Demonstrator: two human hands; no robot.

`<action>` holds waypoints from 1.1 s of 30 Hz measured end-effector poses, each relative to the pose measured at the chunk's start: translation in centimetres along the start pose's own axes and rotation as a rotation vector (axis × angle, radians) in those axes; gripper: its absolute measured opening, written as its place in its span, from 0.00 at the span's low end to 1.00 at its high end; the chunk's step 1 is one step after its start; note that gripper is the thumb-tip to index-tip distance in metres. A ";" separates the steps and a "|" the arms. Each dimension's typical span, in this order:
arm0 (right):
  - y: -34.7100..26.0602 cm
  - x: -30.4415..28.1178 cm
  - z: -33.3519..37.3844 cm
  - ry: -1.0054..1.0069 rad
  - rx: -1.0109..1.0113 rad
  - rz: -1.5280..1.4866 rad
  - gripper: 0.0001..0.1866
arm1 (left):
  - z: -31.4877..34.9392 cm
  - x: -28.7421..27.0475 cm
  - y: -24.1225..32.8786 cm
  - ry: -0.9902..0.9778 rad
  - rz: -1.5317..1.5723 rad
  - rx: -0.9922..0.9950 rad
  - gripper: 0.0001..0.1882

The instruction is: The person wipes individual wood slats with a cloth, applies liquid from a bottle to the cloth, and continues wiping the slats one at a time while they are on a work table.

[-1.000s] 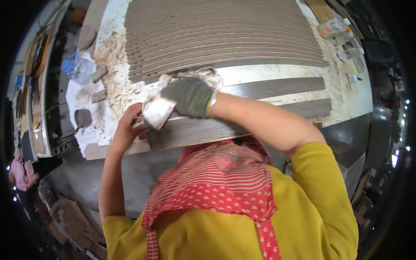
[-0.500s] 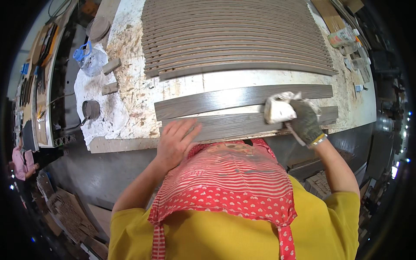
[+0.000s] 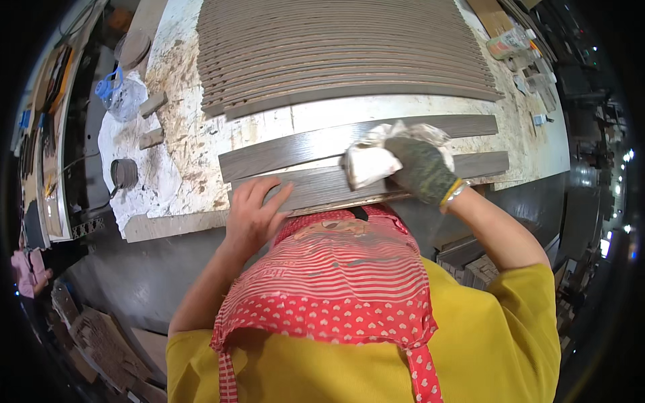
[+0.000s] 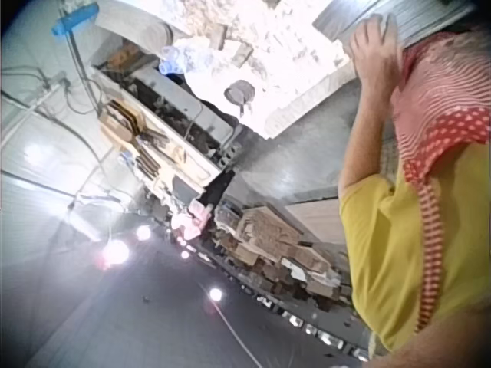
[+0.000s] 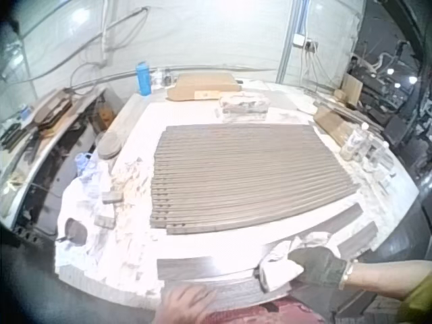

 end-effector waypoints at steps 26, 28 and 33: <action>-4.5 -0.5 -6.3 -0.035 -0.302 0.115 0.22 | 2.4 -3.5 -11.7 -0.018 0.195 -0.201 0.33; -8.0 1.8 -9.5 -0.211 -0.251 0.073 0.11 | 2.4 -3.0 -12.3 -0.001 0.195 -0.207 0.32; -20.0 3.8 -16.0 0.224 -0.776 -0.166 0.07 | 2.4 -1.6 -13.7 0.068 0.188 -0.217 0.25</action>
Point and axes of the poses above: each hand's wrist, its own z-axis away from the middle knuckle, its own x-axis out of the palm, y = z × x, the point moved 6 cm from there along -z, towards the middle knuckle, and after that the axes turned 7 degrees about -y, right-handed, at the moved point
